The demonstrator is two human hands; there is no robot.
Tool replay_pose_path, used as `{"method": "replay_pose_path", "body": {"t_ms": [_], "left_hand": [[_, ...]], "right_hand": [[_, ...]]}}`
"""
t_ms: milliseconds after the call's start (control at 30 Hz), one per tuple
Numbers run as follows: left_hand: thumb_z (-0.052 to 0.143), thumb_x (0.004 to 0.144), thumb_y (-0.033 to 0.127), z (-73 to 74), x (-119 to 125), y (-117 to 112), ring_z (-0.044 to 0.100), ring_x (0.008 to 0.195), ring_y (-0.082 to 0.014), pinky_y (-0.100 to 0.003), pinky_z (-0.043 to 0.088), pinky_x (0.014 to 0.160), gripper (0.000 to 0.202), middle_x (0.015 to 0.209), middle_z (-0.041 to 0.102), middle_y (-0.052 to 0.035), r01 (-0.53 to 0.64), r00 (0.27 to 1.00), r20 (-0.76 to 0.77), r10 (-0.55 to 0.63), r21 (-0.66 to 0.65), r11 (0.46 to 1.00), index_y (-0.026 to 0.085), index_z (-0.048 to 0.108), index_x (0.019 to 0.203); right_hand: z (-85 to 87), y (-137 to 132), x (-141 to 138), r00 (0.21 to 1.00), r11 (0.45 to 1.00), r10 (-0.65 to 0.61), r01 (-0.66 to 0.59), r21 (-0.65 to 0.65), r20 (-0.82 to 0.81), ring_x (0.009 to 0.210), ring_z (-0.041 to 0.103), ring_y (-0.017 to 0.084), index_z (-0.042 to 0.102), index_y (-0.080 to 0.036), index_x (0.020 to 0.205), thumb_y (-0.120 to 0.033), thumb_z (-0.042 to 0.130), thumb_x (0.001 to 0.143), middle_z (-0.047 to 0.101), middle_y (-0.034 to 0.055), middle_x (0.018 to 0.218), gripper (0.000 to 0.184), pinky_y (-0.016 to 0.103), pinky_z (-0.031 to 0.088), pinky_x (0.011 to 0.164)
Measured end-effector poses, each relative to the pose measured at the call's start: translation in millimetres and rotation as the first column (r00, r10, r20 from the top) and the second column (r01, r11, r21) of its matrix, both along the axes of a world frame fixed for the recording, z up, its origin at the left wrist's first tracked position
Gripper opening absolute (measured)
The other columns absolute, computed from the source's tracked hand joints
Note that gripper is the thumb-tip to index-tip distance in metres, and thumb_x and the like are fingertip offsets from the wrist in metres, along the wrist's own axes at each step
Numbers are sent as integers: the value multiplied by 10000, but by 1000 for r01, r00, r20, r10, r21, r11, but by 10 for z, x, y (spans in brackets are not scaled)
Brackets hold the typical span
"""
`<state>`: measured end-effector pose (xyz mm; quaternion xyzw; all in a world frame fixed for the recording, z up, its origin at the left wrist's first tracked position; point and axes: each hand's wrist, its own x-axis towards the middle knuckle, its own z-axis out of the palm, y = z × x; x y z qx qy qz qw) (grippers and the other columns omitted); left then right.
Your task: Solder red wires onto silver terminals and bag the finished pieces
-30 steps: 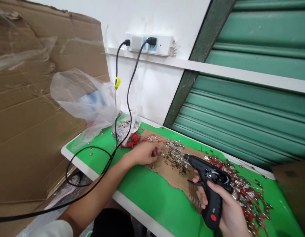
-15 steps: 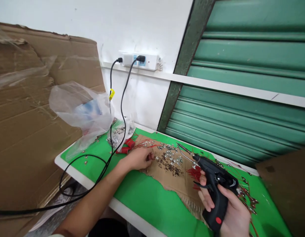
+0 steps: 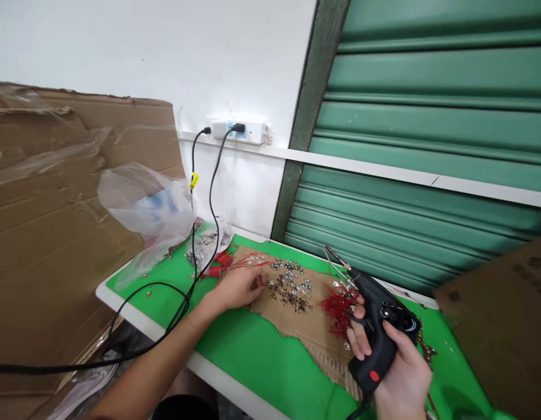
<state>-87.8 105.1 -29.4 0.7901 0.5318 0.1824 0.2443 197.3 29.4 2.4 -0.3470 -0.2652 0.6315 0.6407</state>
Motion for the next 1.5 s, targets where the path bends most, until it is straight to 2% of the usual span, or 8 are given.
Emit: {"method": "replay_pose_path", "body": {"t_ms": [100,233,400,533,700,800,1267,1500], "left_hand": [[537,818,210,59,185,-72,592,678,-110,-210,381,585,132,805,679,20,62,992,110,-63,12,998,217,603,933],[561,803,200,175,814,-153,643,777,-125,-224,464,690,167,906,708,11,207,963,160,-215,64,976,228,616,959],[579,839,432,199,1480,-135,654,989,-237,-347,545,819,321,1103,681,-52,225,966,96,-238,131,965,253,583,1105],[522,869,366,119,1194,34,651,990,-229,-340,544,840,282,1089,683,-61,206,975,50,-216,159,965,248,589,1117],[469,842,180,24,427,343,647,982,-233,-337,521,860,294,1037,686,-73,9,997,-78,7,197,980,211,642,1078],[502,850,213,-32,213,429,656,959,-231,-343,519,870,284,1063,683,-60,-83,988,-111,106,196,977,247,679,1069],[585,860,314,-192,257,520,646,909,-191,-270,494,834,213,897,716,-41,-149,983,-86,165,166,975,247,738,991],[513,875,293,-163,202,364,598,687,-139,-234,422,666,257,712,683,-25,-125,992,16,124,144,982,187,710,749]], "right_hand": [[24,-1,36,999,997,-54,53,52,2,471,389,110,664,-221,1026,-309,657,768,581,37,848,273,271,420,426],[32,-11,141,993,988,-120,121,98,-17,499,379,118,667,-211,1050,-329,677,756,545,35,846,317,281,423,434],[41,-26,266,986,984,-155,159,85,-54,547,389,127,662,-216,1054,-310,720,723,517,30,844,349,294,461,465],[66,-18,219,984,984,-162,167,64,-71,550,425,131,654,-222,1062,-287,727,730,548,26,824,346,294,465,470],[35,24,68,983,981,-180,182,61,-40,500,418,128,657,-227,1041,-280,687,750,579,31,811,298,317,423,428],[-30,56,34,985,985,-169,171,34,-45,485,429,122,645,-251,1070,-284,673,755,593,26,814,318,300,400,405],[-115,99,7,988,987,-157,157,-27,-8,480,443,128,650,-264,1123,-263,664,762,619,34,832,361,285,422,404],[-122,111,-18,985,986,-164,164,7,42,472,438,125,650,-263,1121,-273,673,754,630,36,837,367,291,439,417]]}}
